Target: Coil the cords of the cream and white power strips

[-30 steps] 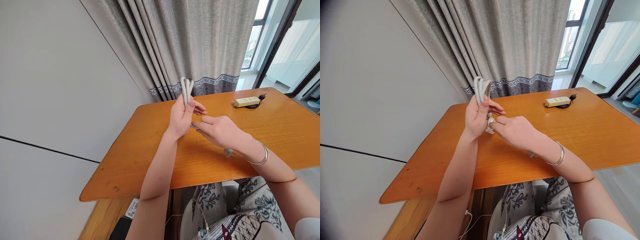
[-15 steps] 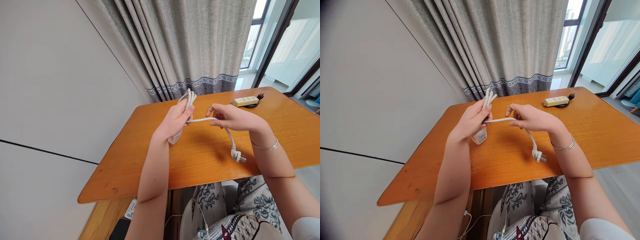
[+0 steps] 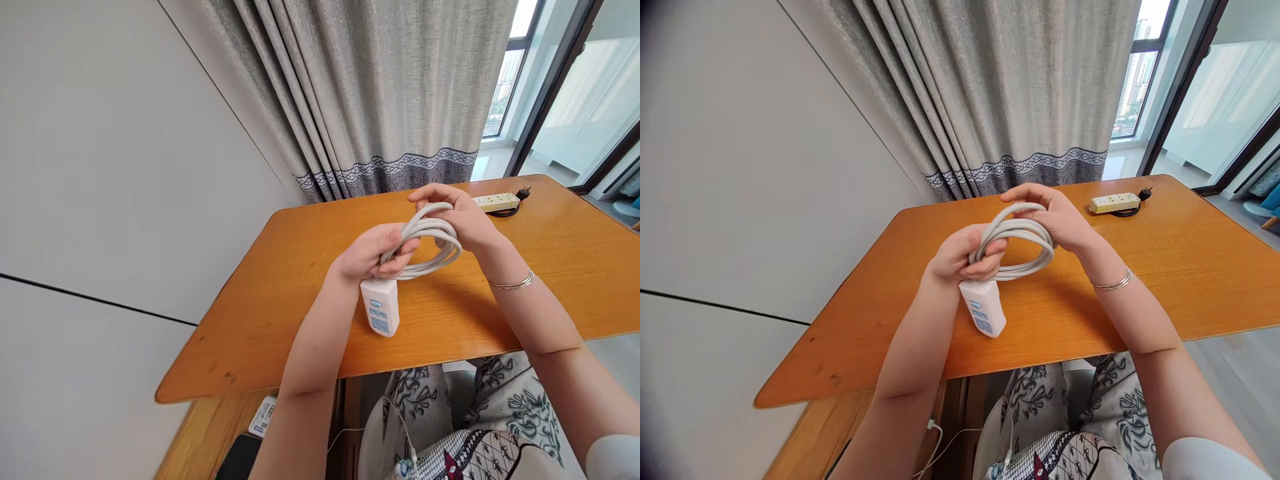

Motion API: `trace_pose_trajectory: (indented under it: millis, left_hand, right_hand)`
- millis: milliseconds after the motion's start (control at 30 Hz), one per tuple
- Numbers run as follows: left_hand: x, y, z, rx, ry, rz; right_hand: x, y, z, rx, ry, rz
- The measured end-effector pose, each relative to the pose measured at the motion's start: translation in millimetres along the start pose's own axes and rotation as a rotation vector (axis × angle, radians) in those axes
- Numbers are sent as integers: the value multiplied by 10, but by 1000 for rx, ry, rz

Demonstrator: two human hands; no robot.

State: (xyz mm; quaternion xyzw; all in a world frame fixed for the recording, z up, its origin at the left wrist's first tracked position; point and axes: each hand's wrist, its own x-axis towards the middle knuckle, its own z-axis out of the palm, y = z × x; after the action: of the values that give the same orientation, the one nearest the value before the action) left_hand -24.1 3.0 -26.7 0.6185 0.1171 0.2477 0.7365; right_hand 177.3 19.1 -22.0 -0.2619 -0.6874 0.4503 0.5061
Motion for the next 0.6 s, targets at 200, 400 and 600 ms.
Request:
trace_pose_trajectory:
  millis: [200, 400, 600]
  left_hand:
    - [45, 44, -57, -331, 310, 12]
    - [154, 149, -40, -466, 496, 75]
    - [196, 155, -74, -447, 521, 80]
  right_hand:
    - [12, 113, 93, 465, -155, 225]
    - [23, 59, 97, 472, -74, 276]
    - [-10, 90, 102, 350, -2, 191]
